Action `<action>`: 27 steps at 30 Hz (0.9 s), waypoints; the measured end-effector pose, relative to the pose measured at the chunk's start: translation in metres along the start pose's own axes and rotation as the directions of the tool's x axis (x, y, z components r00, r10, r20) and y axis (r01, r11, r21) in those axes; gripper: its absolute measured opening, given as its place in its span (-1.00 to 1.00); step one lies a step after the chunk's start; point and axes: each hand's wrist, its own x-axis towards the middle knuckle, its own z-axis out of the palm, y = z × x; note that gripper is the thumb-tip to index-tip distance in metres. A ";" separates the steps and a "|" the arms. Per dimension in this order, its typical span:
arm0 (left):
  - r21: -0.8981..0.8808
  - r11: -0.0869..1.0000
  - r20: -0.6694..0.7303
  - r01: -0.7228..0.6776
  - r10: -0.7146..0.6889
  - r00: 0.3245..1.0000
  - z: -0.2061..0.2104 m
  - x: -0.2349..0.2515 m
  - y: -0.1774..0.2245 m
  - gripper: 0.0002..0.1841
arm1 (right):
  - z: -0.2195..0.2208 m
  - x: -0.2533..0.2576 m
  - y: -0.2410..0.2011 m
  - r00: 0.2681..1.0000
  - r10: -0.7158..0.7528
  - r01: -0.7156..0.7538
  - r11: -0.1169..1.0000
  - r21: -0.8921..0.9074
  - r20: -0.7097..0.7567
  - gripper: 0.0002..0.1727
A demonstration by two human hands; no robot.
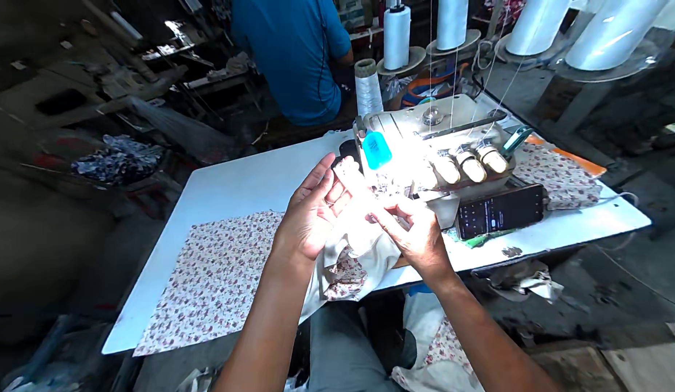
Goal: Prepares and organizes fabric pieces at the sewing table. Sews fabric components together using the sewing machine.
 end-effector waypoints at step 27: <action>0.166 0.979 0.183 -0.121 0.090 0.979 0.005 -0.059 -0.049 -0.38 | -0.047 -0.037 -0.039 0.991 0.056 -0.067 0.994 0.088 0.119 -0.87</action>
